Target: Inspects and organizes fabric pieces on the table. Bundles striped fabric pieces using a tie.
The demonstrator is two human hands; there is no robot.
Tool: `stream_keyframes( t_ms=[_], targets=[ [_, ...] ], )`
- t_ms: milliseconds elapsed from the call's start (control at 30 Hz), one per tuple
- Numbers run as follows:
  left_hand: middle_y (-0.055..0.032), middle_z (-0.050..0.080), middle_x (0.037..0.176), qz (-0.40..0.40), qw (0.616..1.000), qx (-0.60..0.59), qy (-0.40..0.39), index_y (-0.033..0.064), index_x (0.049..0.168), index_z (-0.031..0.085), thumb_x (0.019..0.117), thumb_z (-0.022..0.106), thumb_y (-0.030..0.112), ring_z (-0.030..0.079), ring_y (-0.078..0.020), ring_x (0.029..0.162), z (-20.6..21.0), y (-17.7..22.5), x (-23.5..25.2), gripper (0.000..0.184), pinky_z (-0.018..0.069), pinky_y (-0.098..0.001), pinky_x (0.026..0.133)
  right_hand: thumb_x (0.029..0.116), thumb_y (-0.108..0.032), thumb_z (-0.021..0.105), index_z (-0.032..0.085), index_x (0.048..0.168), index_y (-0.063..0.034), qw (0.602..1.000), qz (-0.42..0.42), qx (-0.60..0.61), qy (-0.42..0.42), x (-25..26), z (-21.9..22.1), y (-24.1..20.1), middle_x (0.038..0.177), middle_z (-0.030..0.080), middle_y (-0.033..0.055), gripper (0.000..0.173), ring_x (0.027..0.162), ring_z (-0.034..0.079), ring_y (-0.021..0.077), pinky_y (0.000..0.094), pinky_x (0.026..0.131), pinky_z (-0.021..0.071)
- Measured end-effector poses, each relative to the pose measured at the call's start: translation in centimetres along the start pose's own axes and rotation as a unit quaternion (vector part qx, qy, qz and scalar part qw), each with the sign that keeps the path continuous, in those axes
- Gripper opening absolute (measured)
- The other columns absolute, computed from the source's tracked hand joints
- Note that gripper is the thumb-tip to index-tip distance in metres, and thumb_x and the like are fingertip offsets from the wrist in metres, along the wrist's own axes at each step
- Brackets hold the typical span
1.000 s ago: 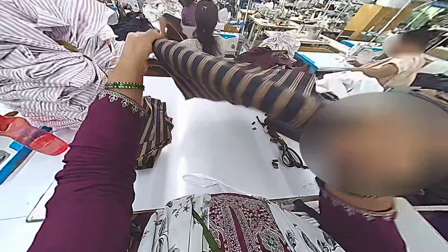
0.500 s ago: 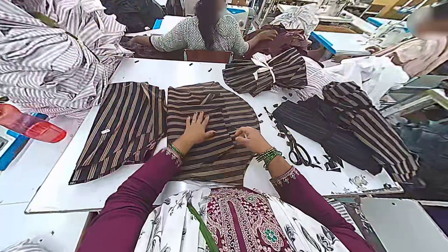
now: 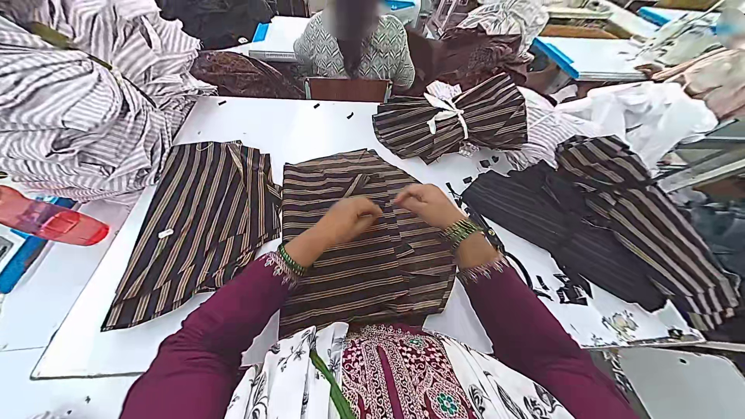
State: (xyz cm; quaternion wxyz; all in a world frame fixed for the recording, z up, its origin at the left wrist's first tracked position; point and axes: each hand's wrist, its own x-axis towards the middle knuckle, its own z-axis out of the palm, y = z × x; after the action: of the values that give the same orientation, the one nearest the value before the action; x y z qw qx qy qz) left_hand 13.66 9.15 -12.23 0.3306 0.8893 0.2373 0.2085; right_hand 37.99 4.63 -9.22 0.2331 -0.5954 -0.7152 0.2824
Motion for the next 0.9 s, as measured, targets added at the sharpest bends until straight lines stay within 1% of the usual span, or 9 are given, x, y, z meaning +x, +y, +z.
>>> stream_keyframes(
  t_ms=[100, 267, 367, 467, 500, 633, 733, 800, 900],
  targets=[
    [-0.0228, 0.068, 0.115, -0.109, 0.966, -0.034, 0.233, -0.0087, 0.117, 0.064, 0.0962, 0.063, 0.002, 0.067, -0.0321, 0.110, 0.7, -3.8, 1.8, 0.023, 0.0524, -0.0480, 0.100, 0.0986, 0.002, 0.049, 0.074, 0.103, 0.0051, 0.993, -0.112, 0.027, 0.017, 6.1, 3.0, -1.1, 0.112, 0.072, 0.0200, 0.025, 0.109, 0.068, 0.0312, 0.0504, 0.100, 0.0503],
    [-0.0239, 0.066, 0.113, -0.161, 0.914, -0.076, 0.365, -0.0117, 0.118, 0.057, 0.0869, 0.057, 0.001, 0.065, -0.0292, 0.108, 3.6, -6.4, 0.2, 0.033, 0.0521, -0.0427, 0.094, 0.0996, 0.003, 0.051, 0.073, 0.122, -0.0046, 0.975, -0.095, -0.138, -0.145, 13.5, 6.8, -1.6, 0.128, 0.068, 0.0191, 0.032, 0.127, 0.059, 0.0357, 0.0534, 0.111, 0.0421],
    [-0.0233, 0.064, 0.119, -0.205, 0.911, -0.092, 0.346, -0.0086, 0.120, 0.057, 0.0852, 0.059, -0.002, 0.063, -0.0293, 0.113, 2.9, -6.3, -0.4, 0.035, 0.0503, -0.0426, 0.098, 0.0953, -0.001, 0.062, 0.076, 0.110, -0.0014, 0.958, -0.078, -0.203, -0.187, 14.6, 7.0, -1.2, 0.116, 0.068, 0.0231, 0.020, 0.117, 0.062, 0.0394, 0.0564, 0.103, 0.0463],
    [-0.0217, 0.062, 0.128, -0.256, 0.919, -0.078, 0.291, -0.0051, 0.118, 0.063, 0.0881, 0.062, -0.001, 0.059, -0.0315, 0.122, 1.8, -6.2, -0.8, 0.031, 0.0461, -0.0461, 0.105, 0.0905, 0.002, 0.063, 0.075, 0.094, 0.0019, 0.972, -0.098, -0.175, -0.124, 13.4, 5.6, -0.1, 0.112, 0.067, 0.0212, 0.013, 0.110, 0.064, 0.0376, 0.0563, 0.094, 0.0508],
    [-0.0217, 0.061, 0.130, -0.266, 0.924, -0.064, 0.267, -0.0037, 0.120, 0.063, 0.0889, 0.063, 0.000, 0.058, -0.0330, 0.123, 1.5, -6.2, -0.7, 0.031, 0.0455, -0.0477, 0.106, 0.0902, 0.005, 0.061, 0.074, 0.093, 0.0028, 0.979, -0.115, -0.138, -0.093, 12.8, 5.2, 0.2, 0.115, 0.068, 0.0201, 0.014, 0.113, 0.064, 0.0360, 0.0544, 0.097, 0.0502],
    [-0.0241, 0.059, 0.136, -0.260, 0.949, 0.040, 0.171, -0.0021, 0.133, 0.059, 0.0951, 0.062, 0.006, 0.054, -0.0388, 0.131, 1.7, -6.4, -0.4, 0.039, 0.0402, -0.0521, 0.112, 0.1001, 0.002, 0.049, 0.072, 0.118, 0.0000, 0.987, -0.139, -0.079, -0.033, 12.2, 5.6, 0.4, 0.130, 0.067, 0.0180, 0.030, 0.125, 0.062, 0.0341, 0.0529, 0.107, 0.0468],
    [-0.0241, 0.055, 0.144, -0.269, 0.945, 0.104, 0.152, -0.0013, 0.141, 0.056, 0.0962, 0.064, 0.017, 0.045, -0.0403, 0.142, 1.6, -7.1, -0.4, 0.049, 0.0326, -0.0567, 0.118, 0.1003, -0.001, 0.052, 0.067, 0.135, -0.0081, 0.979, -0.133, -0.126, -0.089, 13.8, 7.0, 0.3, 0.139, 0.063, 0.0157, 0.038, 0.131, 0.059, 0.0333, 0.0552, 0.110, 0.0448],
    [-0.0217, 0.051, 0.149, -0.302, 0.938, 0.099, 0.137, 0.0007, 0.133, 0.063, 0.0968, 0.067, 0.027, 0.039, -0.0384, 0.146, 0.9, -7.4, -0.8, 0.045, 0.0277, -0.0564, 0.121, 0.0956, -0.001, 0.059, 0.072, 0.124, -0.0083, 0.971, -0.108, -0.165, -0.138, 14.4, 7.5, -0.1, 0.125, 0.065, 0.0200, 0.033, 0.117, 0.063, 0.0368, 0.0568, 0.099, 0.0498],
    [-0.0203, 0.062, 0.136, -0.268, 0.948, 0.064, 0.161, -0.0002, 0.109, 0.073, 0.0950, 0.070, 0.020, 0.048, -0.0373, 0.139, 0.4, -7.9, -1.5, 0.025, 0.0314, -0.0548, 0.118, 0.0924, 0.000, 0.063, 0.075, 0.103, -0.0028, 0.961, -0.080, -0.212, -0.161, 14.4, 6.8, -1.3, 0.114, 0.065, 0.0209, 0.017, 0.108, 0.063, 0.0378, 0.0561, 0.091, 0.0517]
  ],
)
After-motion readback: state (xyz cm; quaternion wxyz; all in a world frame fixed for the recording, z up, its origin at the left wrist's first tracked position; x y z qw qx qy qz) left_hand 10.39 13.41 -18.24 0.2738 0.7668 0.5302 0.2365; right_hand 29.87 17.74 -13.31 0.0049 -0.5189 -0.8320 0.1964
